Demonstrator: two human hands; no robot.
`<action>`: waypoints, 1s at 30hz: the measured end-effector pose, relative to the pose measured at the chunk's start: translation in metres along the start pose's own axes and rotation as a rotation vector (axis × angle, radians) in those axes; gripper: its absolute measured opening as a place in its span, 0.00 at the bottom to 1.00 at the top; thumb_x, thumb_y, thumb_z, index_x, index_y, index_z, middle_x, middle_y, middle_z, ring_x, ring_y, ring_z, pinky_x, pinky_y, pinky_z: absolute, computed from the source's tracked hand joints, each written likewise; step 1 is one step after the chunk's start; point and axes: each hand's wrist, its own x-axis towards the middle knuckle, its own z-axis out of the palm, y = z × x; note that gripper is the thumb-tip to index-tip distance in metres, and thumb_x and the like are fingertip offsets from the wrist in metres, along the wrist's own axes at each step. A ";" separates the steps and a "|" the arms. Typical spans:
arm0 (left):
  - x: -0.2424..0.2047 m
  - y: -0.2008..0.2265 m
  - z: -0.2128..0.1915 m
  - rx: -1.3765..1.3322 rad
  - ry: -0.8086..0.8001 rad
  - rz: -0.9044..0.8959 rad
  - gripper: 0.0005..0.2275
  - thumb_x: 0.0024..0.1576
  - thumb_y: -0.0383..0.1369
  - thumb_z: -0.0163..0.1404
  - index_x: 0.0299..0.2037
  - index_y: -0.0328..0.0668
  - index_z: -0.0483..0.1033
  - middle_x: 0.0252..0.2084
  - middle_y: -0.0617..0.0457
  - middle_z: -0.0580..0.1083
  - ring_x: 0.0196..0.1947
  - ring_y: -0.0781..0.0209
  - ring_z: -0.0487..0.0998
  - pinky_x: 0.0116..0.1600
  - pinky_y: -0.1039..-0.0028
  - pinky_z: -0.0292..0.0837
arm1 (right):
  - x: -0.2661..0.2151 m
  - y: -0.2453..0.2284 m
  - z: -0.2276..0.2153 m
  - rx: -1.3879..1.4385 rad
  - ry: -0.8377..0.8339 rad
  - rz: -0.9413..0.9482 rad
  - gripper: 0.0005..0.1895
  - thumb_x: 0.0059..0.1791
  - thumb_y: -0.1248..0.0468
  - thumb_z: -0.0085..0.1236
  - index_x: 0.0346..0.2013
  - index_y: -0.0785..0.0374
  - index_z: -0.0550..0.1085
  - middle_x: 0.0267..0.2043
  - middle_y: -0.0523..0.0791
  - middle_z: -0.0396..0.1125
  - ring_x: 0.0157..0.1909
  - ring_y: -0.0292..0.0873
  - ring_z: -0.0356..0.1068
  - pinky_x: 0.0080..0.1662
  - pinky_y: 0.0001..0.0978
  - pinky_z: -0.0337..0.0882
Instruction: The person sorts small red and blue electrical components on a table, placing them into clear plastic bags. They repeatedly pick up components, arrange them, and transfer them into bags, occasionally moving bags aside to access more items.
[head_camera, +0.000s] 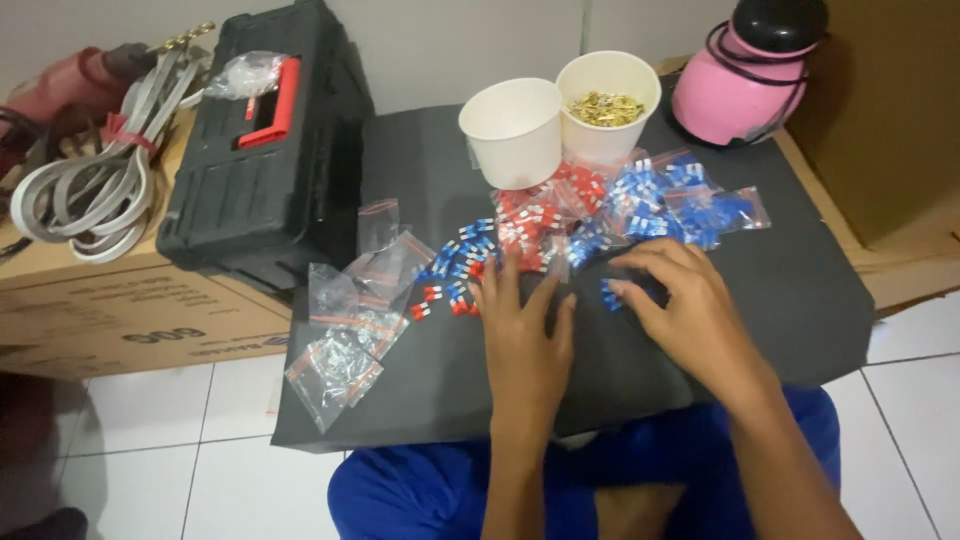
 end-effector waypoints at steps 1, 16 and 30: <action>0.001 -0.003 -0.007 0.005 0.004 -0.007 0.12 0.54 0.32 0.61 0.47 0.39 0.82 0.68 0.39 0.65 0.71 0.29 0.58 0.71 0.36 0.48 | 0.003 -0.002 0.004 0.004 -0.006 -0.005 0.12 0.46 0.68 0.66 0.44 0.60 0.81 0.42 0.47 0.75 0.47 0.53 0.73 0.50 0.46 0.72; 0.019 -0.076 -0.045 0.164 0.173 -0.139 0.09 0.54 0.31 0.60 0.44 0.38 0.83 0.64 0.41 0.69 0.69 0.35 0.64 0.70 0.45 0.56 | 0.066 -0.059 0.093 -0.048 -0.282 -0.323 0.09 0.51 0.63 0.57 0.45 0.57 0.79 0.46 0.47 0.73 0.52 0.53 0.71 0.52 0.46 0.71; 0.033 -0.089 -0.046 0.132 0.222 -0.241 0.12 0.54 0.24 0.54 0.47 0.34 0.82 0.67 0.38 0.68 0.69 0.36 0.64 0.71 0.48 0.54 | 0.094 -0.068 0.132 -0.295 -0.386 -0.414 0.09 0.49 0.62 0.58 0.43 0.57 0.79 0.44 0.46 0.71 0.46 0.51 0.70 0.48 0.41 0.72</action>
